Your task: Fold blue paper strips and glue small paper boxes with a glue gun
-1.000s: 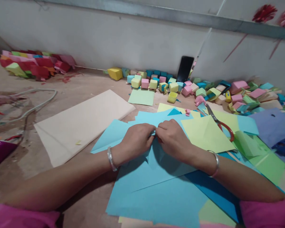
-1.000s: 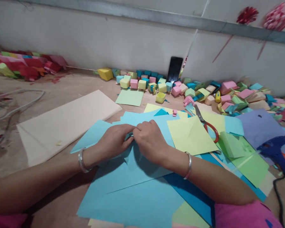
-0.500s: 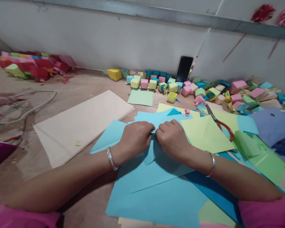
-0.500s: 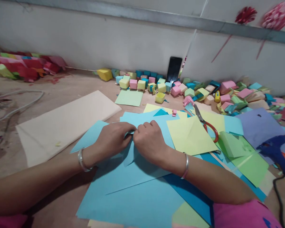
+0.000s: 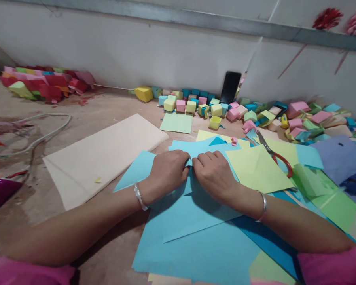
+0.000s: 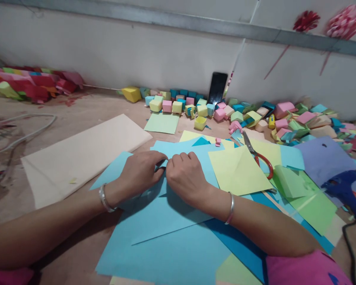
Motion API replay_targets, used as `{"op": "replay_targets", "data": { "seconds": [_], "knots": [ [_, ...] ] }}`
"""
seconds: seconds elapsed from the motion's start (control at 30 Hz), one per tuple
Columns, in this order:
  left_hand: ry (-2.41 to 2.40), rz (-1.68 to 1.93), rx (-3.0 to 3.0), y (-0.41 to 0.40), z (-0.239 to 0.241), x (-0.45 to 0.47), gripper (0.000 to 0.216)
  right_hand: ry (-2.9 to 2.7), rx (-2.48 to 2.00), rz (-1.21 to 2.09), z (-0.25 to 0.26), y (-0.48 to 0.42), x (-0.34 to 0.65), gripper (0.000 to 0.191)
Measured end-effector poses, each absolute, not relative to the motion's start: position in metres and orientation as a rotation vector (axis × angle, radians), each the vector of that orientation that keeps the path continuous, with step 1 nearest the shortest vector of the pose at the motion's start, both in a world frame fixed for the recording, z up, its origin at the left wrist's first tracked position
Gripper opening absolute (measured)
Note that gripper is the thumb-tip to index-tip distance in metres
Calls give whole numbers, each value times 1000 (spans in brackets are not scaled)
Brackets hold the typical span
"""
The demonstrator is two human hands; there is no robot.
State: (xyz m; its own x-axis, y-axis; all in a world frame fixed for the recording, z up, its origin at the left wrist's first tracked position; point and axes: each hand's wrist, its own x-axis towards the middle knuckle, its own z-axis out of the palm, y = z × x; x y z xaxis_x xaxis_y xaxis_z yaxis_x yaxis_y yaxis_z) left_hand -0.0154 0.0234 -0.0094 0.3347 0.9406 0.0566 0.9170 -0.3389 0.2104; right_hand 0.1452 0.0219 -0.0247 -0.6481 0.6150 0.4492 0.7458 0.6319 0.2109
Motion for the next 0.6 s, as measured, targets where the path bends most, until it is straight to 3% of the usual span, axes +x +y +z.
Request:
{"op": "replay_targets", "data": {
  "seconds": [0.1, 0.23, 0.37, 0.47, 0.6],
  "knots": [
    [1549, 439, 2236, 22, -7, -15, 29, -2491, -1081, -502, -26, 25, 148, 21],
    [1019, 614, 1390, 28, -1, -17, 25, -2434, -1083, -233, -24, 36, 155, 29],
    [678, 542, 611, 32, -5, -15, 53, -2341, -1077, 186, -19, 41, 158, 33],
    [619, 525, 387, 33, -14, -12, 57, -2299, -1085, 365, -17, 39, 157, 26],
    [653, 597, 292, 30, -22, -8, 44, -2318, -1121, 360, -17, 37, 157, 16]
  ]
}}
